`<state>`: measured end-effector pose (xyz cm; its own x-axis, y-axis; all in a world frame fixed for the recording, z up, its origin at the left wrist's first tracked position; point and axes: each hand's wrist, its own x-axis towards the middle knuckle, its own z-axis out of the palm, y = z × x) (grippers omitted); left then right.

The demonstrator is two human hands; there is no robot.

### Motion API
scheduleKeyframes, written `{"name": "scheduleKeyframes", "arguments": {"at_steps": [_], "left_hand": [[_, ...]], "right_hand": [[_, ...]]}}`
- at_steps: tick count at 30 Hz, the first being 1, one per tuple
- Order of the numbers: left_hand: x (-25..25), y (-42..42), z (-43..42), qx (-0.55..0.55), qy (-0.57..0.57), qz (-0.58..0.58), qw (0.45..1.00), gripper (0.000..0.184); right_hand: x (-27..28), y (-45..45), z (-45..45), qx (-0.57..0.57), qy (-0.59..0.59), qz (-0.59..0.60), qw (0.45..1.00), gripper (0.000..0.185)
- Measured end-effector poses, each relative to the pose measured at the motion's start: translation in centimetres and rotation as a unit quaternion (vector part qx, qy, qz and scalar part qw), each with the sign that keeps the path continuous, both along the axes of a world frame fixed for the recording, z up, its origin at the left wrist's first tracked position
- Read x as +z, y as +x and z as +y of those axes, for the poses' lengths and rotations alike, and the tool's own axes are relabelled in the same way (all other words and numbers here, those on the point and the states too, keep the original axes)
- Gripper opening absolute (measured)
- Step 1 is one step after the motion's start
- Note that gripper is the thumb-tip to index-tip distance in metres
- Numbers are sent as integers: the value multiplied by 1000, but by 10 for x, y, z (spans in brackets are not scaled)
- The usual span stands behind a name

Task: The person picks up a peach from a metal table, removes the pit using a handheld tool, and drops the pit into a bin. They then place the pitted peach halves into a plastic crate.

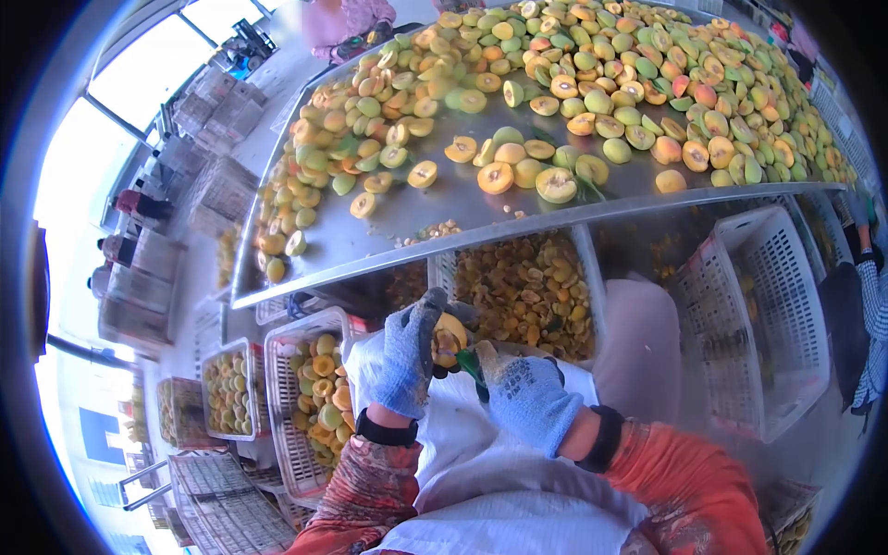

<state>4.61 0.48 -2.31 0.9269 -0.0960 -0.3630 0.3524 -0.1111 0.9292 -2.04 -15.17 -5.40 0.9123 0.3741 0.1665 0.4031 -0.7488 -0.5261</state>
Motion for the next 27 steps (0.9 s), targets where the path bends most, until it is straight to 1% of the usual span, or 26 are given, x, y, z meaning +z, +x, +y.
{"name": "scheduleKeyframes", "arguments": {"at_steps": [1, 3, 4, 5, 6, 7, 8, 9, 11, 12, 14, 15, 16, 17, 18, 19, 20, 21, 22, 23, 24, 25, 26, 27], "left_hand": [[-3, 1, -2, -5, 1, 0, 1000, 32], [-11, 1, -8, 59, -125, -89, 986, 33], [-10, -2, -13, 55, -123, -87, 987, 33], [-8, -5, -18, 98, -69, -150, 981, 33], [-6, -7, -21, 140, -15, -214, 967, 34], [-5, -7, -18, 138, -14, -214, 967, 34], [-4, -6, -14, 119, -86, -150, 978, 34], [-3, -6, -10, 102, -157, -84, 979, 34], [-2, -8, -6, 90, -167, -59, 980, 34], [-1, -8, -5, 75, -176, -37, 981, 35], [-2, -6, -1, 60, -185, -15, 981, 36], [-6, -5, 2, 50, -172, -20, 984, 29], [-8, -4, 3, 41, -159, -25, 986, 23], [-8, -4, 3, 39, -157, -23, 987, 23], [-6, -3, 2, 15, -117, -39, 992, 22], [-5, -1, 0, -10, -77, -55, 996, 22], [-6, 1, -2, -13, -75, -53, 996, 22], [-6, 5, -4, -48, -18, -129, 990, 21], [-7, 9, -6, -82, 38, -205, 975, 21], [-7, 13, -7, -82, 38, -205, 974, 21], [-7, 17, -7, -83, 4, -173, 982, 20], [-6, 22, -8, -83, -31, -139, 986, 20], [-6, 25, -10, -85, -30, -139, 986, 20], [-6, 28, -14, -81, 27, -133, 987, 19]], "right_hand": [[0, 1, 2, -21, 22, 19, 999, 42], [4, 5, 6, -47, 46, 39, 997, 42], [8, 9, 7, -46, 72, 66, 994, 42], [11, 11, 8, -43, 99, 92, 990, 43], [11, 10, 8, -46, 102, 92, 989, 43], [10, 9, 8, -26, 87, 62, 994, 42], [10, 7, 6, -7, 71, 33, 997, 42], [11, 6, 3, -8, 70, 36, 997, 42], [15, 7, -3, 49, -11, 18, 999, 41], [13, 8, -5, 49, -9, 19, 999, 41], [7, 10, -9, 67, 67, 60, 994, 40], [6, 11, -9, 67, 68, 60, 994, 40], [6, 12, -9, 65, 126, 44, 989, 38], [8, 13, -8, 62, 185, 28, 980, 36], [14, 13, -12, 60, 186, 29, 980, 36], [38, 17, -18, 59, 244, 242, 937, 35], [51, 18, -23, 54, 291, 443, 846, 33], [53, 16, -24, 52, 292, 443, 846, 33], [54, 16, -26, 36, 364, 495, 789, 32], [55, 16, -27, 21, 431, 541, 722, 31], [52, 17, -28, 22, 432, 539, 723, 31], [45, 18, -30, 38, 472, 556, 682, 31], [39, 18, -30, 55, 512, 572, 638, 30], [34, 20, -29, 54, 514, 571, 638, 30]]}}
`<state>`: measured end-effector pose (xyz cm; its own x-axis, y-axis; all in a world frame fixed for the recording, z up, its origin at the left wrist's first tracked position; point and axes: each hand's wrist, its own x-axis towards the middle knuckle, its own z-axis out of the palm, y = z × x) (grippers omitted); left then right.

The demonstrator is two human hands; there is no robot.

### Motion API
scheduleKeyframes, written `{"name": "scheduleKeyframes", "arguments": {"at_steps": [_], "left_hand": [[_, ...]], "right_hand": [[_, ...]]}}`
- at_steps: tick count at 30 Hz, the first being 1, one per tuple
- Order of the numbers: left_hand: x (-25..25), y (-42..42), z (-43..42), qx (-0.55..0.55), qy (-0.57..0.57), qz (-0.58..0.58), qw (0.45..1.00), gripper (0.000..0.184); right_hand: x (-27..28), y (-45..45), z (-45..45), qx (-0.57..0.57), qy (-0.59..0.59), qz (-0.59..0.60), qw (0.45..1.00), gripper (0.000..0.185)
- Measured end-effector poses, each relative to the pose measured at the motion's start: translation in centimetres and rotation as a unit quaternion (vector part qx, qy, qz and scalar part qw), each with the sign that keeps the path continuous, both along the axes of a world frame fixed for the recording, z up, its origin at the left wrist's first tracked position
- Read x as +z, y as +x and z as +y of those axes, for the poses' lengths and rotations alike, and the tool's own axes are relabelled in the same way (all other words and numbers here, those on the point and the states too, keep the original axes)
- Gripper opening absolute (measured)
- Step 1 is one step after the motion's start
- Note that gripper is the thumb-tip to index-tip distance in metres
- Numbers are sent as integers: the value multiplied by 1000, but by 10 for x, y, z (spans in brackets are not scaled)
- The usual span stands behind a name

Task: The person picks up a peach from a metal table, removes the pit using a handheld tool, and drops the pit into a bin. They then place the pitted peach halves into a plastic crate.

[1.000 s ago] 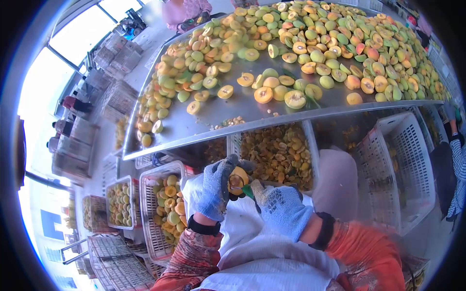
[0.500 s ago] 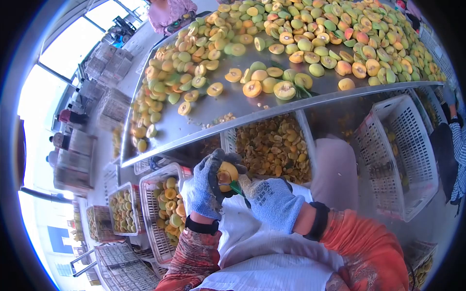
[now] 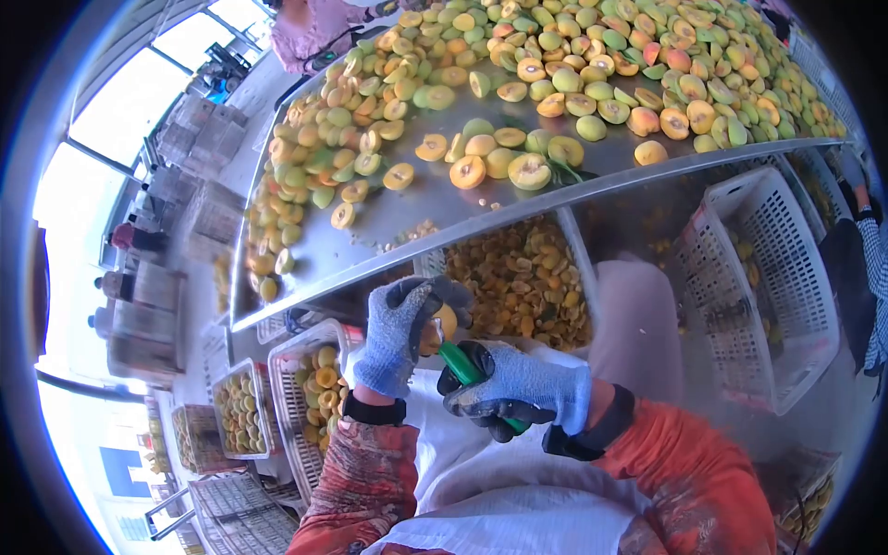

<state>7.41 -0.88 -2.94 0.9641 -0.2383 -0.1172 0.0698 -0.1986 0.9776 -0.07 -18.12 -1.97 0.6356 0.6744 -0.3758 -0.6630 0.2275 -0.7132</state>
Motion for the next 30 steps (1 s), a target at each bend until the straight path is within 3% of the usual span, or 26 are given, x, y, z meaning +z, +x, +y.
{"name": "scheduleKeyframes", "arguments": {"at_steps": [1, 3, 4, 5, 6, 8, 9, 10, 11, 12, 14, 16, 18, 20, 22, 23, 24, 26, 27, 30], "left_hand": [[0, 3, -3, 11, 56, 0, 998, 19], [-12, 10, -7, 13, 59, 11, 998, 20], [-11, 13, -11, 20, 61, 23, 998, 20], [-8, 15, -12, 4, 63, -54, 997, 20], [-3, 16, -16, 5, 62, -56, 996, 20], [24, 15, -39, 92, -162, 191, 964, 22], [-39, 39, -24, 73, -87, 66, 991, 24], [-31, 41, -29, 72, -90, 62, 991, 24], [-21, 40, -33, 42, 94, 6, 995, 24], [-13, 42, -36, 12, 275, -55, 960, 24], [-21, 47, -36, 28, 247, -66, 966, 26], [-31, 54, -35, -8, 107, -90, 990, 29], [-29, 51, -41, 10, 135, -67, 989, 29], [-28, 52, -43, 26, 161, -46, 986, 29], [-30, 54, -42, -17, 92, -213, 972, 28], [-25, 58, -42, -31, 3, -70, 997, 26], [-20, 60, -46, -34, 2, -68, 997, 26], [-1, 59, -53, 50, -234, 180, 954, 41], [-31, 70, -48, 14, -196, 64, 978, 42], [-22, 67, -50, 43, -246, 78, 965, 40]], "right_hand": [[-4, 2, 0, 6, -33, -22, 999, 29], [-12, 6, -1, 9, -67, -46, 997, 28], [-17, 7, -1, -8, -13, -22, 1000, 29], [-20, 8, -2, -23, 41, 3, 999, 30], [-20, 11, -3, -22, 40, 0, 999, 30], [-19, 18, -5, -55, 88, 18, 994, 29], [-24, 20, -6, -62, 77, -12, 995, 28], [-25, 22, -7, -62, 75, -16, 995, 28], [-25, 23, -8, -61, 24, -38, 997, 27], [-26, 25, -7, -61, -26, -64, 996, 27], [-33, 28, -4, -96, 0, -110, 989, 27], [-22, 27, -9, -78, 2, -54, 995, 28], [-22, 26, -10, -75, 20, -13, 997, 31], [-35, 23, -6, -76, 145, 50, 985, 37], [-37, 22, -6, -97, 171, 64, 979, 43], [-36, 24, -7, -103, 187, 67, 975, 43], [-36, 25, -6, -108, 204, 71, 970, 42], [-36, 30, -7, -112, 204, 79, 969, 43], [-36, 32, -8, -119, 201, 84, 969, 42], [-28, 38, -10, -127, 183, 75, 972, 41]]}}
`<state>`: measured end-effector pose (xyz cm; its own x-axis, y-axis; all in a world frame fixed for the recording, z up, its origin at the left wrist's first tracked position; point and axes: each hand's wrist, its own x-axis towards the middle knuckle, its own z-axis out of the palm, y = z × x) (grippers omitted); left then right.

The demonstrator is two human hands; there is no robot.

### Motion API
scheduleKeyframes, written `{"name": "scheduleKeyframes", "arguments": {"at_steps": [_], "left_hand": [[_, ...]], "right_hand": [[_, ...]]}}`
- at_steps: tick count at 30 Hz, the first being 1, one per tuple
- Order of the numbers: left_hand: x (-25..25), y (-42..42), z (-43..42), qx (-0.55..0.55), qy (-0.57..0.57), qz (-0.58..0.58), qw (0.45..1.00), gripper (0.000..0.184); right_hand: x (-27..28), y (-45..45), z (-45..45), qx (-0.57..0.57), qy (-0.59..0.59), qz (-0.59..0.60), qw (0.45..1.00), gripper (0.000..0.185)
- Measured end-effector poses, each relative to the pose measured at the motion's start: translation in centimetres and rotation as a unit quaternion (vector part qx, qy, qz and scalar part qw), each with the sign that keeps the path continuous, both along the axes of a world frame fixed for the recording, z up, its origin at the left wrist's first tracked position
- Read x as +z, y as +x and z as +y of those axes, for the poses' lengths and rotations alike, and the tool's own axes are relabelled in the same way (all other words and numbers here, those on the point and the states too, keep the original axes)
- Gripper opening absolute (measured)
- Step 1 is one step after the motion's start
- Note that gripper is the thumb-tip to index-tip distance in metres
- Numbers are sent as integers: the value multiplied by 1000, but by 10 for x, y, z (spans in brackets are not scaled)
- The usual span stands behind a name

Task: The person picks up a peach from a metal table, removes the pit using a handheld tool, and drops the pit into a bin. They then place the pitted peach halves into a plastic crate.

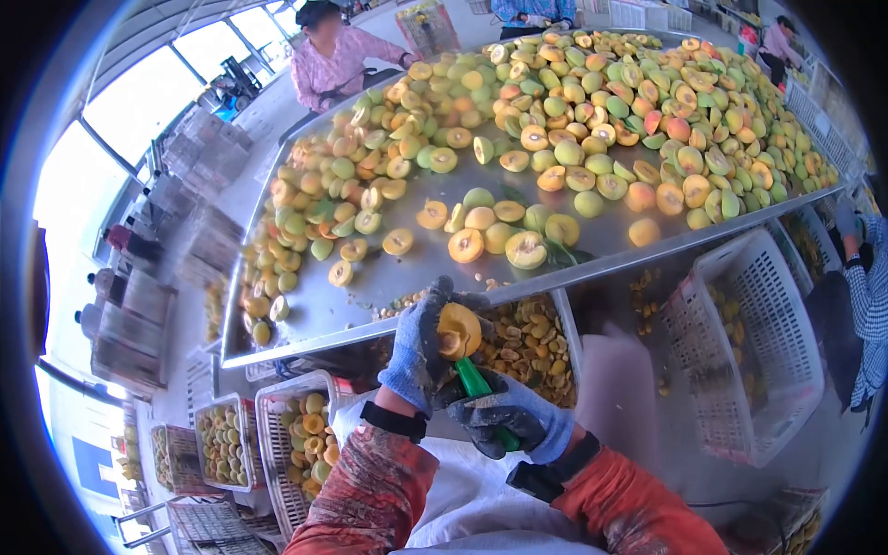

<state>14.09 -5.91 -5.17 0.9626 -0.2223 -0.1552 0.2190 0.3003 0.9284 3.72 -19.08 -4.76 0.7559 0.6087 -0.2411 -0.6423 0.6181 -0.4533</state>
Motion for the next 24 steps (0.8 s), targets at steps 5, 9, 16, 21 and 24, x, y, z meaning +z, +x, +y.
{"name": "scheduleKeyframes", "arguments": {"at_steps": [5, 9, 16, 21, 24], "left_hand": [[-37, 10, 28, -22, 71, 5, 997, 30], [-16, -6, 56, 133, 94, 25, 986, 32], [-8, -66, 255, 164, 686, 39, 708, 31], [11, -39, 233, 276, 420, -47, 863, 23], [17, 33, 159, 197, 412, 5, 890, 22]], "right_hand": [[29, 12, 6, 11, 5, -68, 998, 36], [29, 23, -9, -71, -86, -105, 988, 40], [-39, 17, -20, -60, -715, -311, 623, 47], [-38, 14, -11, -68, -592, -288, 749, 43], [-35, 9, -20, -102, -513, -276, 806, 43]]}}
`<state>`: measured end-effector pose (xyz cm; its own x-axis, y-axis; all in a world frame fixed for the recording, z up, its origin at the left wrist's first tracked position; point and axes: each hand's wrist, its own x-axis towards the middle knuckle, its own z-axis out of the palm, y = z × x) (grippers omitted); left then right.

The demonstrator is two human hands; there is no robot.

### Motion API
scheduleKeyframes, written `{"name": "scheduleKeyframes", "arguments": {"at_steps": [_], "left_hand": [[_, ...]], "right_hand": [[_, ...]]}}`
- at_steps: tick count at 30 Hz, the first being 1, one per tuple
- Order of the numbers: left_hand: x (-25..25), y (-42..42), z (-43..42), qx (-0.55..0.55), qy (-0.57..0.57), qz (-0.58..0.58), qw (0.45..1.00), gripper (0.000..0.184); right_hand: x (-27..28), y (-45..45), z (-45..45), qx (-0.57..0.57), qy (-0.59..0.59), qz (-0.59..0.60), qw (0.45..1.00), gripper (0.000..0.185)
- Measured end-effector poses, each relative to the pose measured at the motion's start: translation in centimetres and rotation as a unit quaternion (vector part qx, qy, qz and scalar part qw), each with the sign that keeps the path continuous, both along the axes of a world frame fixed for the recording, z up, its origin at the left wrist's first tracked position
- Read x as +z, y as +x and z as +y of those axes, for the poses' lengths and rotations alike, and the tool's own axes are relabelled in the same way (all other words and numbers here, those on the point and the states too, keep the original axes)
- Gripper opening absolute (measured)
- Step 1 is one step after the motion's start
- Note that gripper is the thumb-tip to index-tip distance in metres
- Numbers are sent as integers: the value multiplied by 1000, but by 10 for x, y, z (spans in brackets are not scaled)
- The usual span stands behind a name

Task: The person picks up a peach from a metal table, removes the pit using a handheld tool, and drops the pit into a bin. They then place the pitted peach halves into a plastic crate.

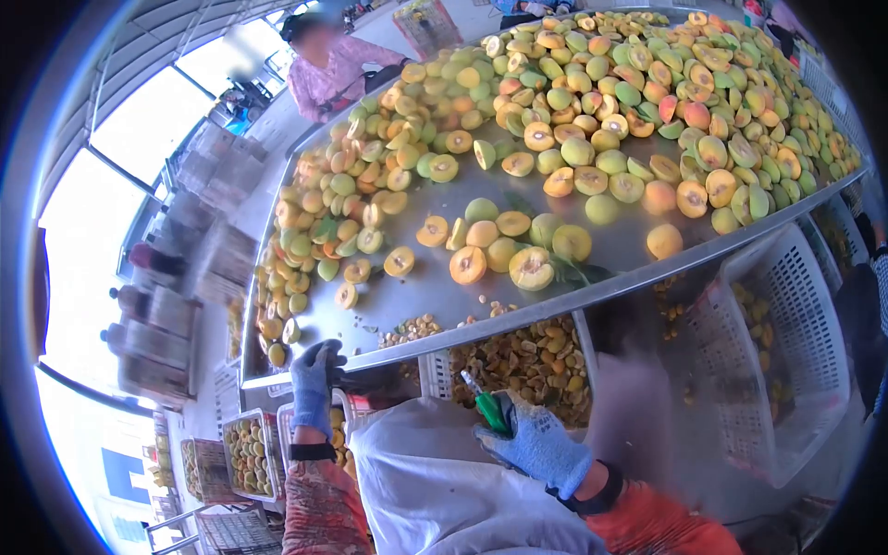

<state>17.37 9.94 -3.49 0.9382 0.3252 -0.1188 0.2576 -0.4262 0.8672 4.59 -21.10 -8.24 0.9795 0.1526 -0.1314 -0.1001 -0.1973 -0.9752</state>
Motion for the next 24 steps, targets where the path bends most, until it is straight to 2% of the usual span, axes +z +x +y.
{"name": "scheduleKeyframes", "arguments": {"at_steps": [2, 3, 4, 6, 8, 10, 11, 13, 14, 15, 16, 17, 18, 20, 21, 23, 24], "left_hand": [[-2, 42, -65, -25, -2, 105, 994, 26], [-16, 63, -87, -61, 31, 98, 993, 31], [-37, 85, -106, -97, 63, 90, 989, 37], [-76, 123, -142, -147, 243, 34, 958, 47], [-80, 125, -182, -217, 278, 21, 935, 63], [-84, 120, -199, -235, 276, -7, 932, 62], [-82, 112, -203, -248, 260, 0, 933, 58], [-82, 103, -192, -264, 221, -20, 939, 54], [-68, 92, -188, -257, 221, -22, 941, 54], [-43, 76, -187, -206, -47, 12, 977, 51], [-28, 62, -182, -141, -313, 43, 938, 48], [-23, 51, -165, -137, -390, 59, 909, 43], [-29, 42, -143, -172, -507, 86, 840, 45], [-26, 15, -126, -201, -638, 123, 733, 50], [-26, -1, -125, -194, -643, 113, 732, 50], [-10, -35, -135, -82, -593, 93, 796, 52], [-8, -46, -130, -76, -599, 89, 792, 52]], "right_hand": [[0, -3, -14, 45, 34, 69, 996, 40], [18, -2, -26, 60, 110, 202, 971, 35], [23, -3, -34, 49, 113, 206, 971, 35], [24, -6, -46, 44, 130, 232, 963, 32], [16, -7, -57, 26, 120, 199, 972, 34], [6, -6, -63, -11, 114, 118, 986, 33], [9, -5, -63, -9, 113, 122, 986, 33], [20, 6, -63, -45, 223, 223, 948, 32], [22, 9, -62, -38, 221, 220, 949, 32], [23, 12, -60, -30, 146, 196, 969, 33], [22, 12, -55, -22, 70, 170, 983, 34], [10, 11, -48, -34, -66, 19, 997, 34], [12, 9, -42, -24, -68, 13, 997, 34], [26, 8, -28, -28, -208, -87, 974, 30], [24, 6, -19, -47, -257, -180, 948, 33], [41, 6, -3, -21, -300, -212, 930, 36], [49, 5, 4, -7, -339, -241, 909, 39]]}}
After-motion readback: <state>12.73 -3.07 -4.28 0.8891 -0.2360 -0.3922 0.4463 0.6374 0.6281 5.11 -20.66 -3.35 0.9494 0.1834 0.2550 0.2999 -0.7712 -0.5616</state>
